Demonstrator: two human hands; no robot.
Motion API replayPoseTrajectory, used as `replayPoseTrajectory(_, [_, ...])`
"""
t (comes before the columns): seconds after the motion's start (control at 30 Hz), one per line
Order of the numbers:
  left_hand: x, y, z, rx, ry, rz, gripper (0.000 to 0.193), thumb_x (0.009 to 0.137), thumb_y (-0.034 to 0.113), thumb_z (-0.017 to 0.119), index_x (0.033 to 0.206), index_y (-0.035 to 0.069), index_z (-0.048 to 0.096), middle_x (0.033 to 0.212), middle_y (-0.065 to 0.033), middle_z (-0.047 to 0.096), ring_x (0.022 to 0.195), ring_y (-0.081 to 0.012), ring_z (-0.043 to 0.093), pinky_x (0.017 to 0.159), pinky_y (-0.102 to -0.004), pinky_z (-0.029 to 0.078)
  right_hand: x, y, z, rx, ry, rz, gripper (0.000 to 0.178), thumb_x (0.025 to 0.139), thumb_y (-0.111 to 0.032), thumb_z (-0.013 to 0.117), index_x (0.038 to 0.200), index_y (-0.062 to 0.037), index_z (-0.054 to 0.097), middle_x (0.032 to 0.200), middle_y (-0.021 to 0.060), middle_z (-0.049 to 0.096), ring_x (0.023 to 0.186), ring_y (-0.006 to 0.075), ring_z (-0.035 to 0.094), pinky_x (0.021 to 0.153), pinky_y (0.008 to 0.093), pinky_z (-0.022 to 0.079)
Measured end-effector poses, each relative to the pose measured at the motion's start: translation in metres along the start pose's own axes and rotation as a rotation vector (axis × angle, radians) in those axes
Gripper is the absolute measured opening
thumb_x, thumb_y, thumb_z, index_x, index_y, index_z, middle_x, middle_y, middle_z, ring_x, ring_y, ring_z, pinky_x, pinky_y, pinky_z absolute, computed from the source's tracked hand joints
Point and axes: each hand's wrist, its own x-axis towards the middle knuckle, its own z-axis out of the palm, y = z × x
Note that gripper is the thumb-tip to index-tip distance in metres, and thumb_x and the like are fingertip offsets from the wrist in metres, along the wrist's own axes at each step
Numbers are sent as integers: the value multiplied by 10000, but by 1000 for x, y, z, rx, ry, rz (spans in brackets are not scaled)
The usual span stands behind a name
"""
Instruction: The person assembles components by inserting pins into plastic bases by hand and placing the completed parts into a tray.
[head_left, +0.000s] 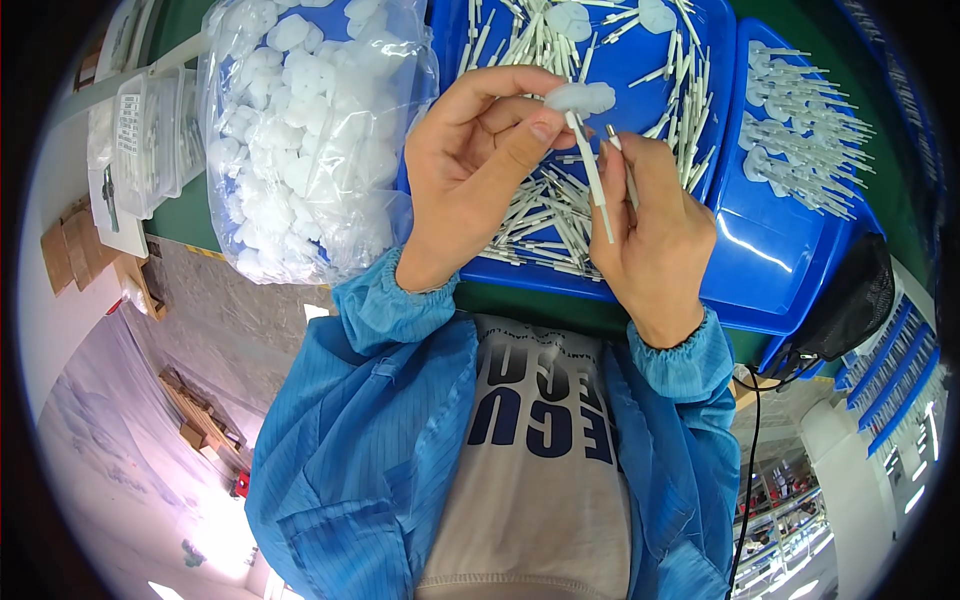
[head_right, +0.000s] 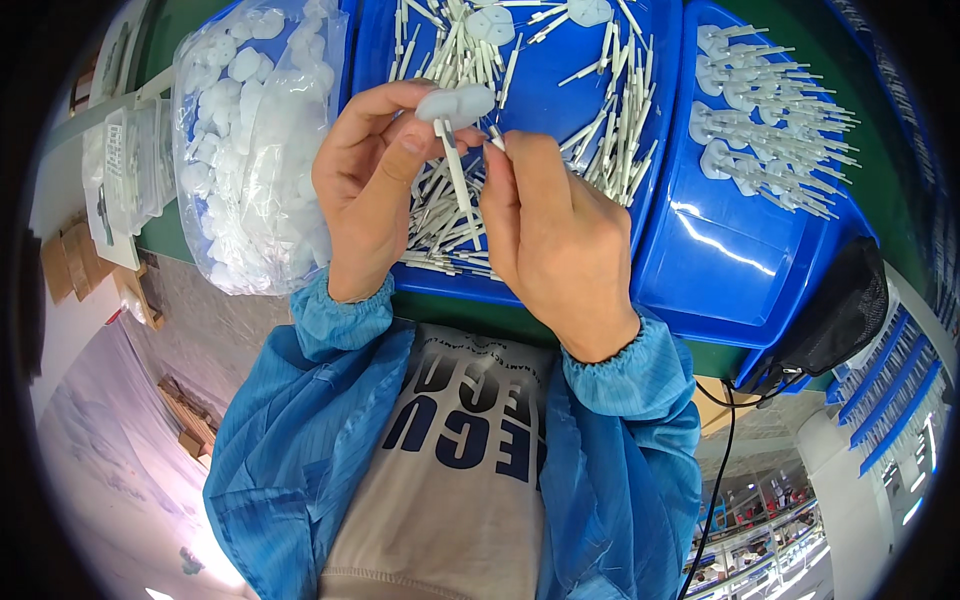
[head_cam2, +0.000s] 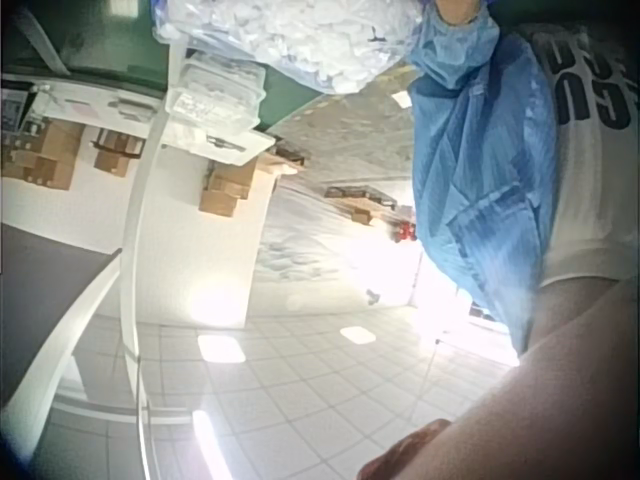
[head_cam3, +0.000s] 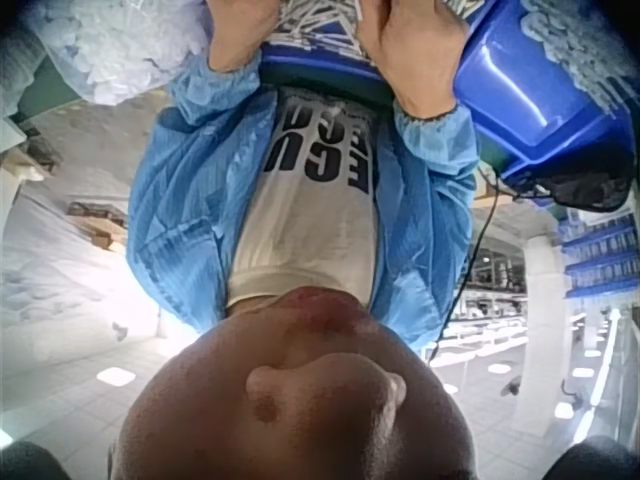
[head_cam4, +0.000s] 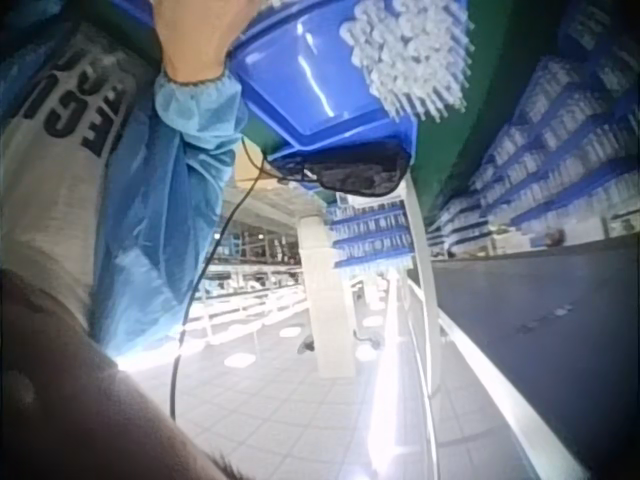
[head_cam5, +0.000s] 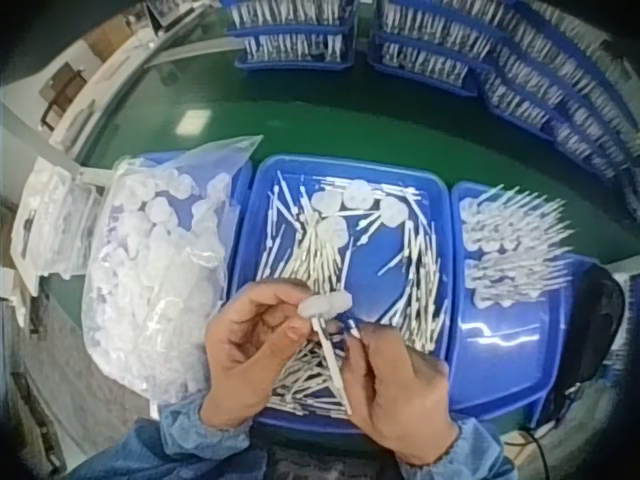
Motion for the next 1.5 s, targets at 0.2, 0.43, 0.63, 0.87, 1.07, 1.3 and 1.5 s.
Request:
replayPoseTrajectory(0.2, [2,-3,-6,-24,-74,87,246,950,-49,597,1195,-62,585,1163,-149,627,1096,-205,651,923,-321,568,1,1,-5,29,-95,20,94,925,-69,663,970,-44,585,601,102,584,459,251,598,422,361,433])
replayPoseTrajectory(0.43, [0,6,-1,142,-111,185,266,883,-88,661,1140,-55,605,1129,-132,607,1109,-225,655,965,-314,565,10,5,-17,191,-199,56,67,966,-81,616,1007,-41,581,625,126,594,482,301,613,426,378,444])
replayPoseTrajectory(0.63, [1,3,-3,39,-105,106,248,866,-104,685,1100,-69,610,1136,-131,603,1084,-222,667,930,-316,589,9,16,-15,619,-357,241,104,1008,-143,574,1027,-41,574,707,153,607,524,314,623,454,382,453])
replayPoseTrajectory(0.87, [2,2,-5,192,-100,285,218,863,-55,713,1071,-55,645,1126,-147,625,954,-199,682,859,-285,595,5,7,-11,336,-155,8,99,974,-108,624,1036,-41,587,646,97,571,452,207,552,421,337,421])
replayPoseTrajectory(1.07, [7,10,-6,392,-141,401,226,797,13,789,999,-25,694,1010,-152,693,891,-227,704,769,-285,592,-5,-3,-13,12,-121,-115,154,928,-1,610,1082,-12,606,796,123,689,551,282,662,479,346,480])
replayPoseTrajectory(1.3, [-1,8,9,273,-25,332,327,709,98,872,985,2,726,1051,-138,682,864,-186,711,719,-296,594,1,22,-14,200,-94,-213,220,835,-8,704,1039,-27,625,747,94,593,614,273,566,532,366,462])
replayPoseTrajectory(1.5, [11,18,-7,690,-300,522,361,688,66,886,1006,9,724,1155,-191,593,969,-306,724,798,-338,637,0,26,-18,76,-139,-234,264,786,-16,715,1043,-41,663,980,92,573,867,291,541,729,393,457])
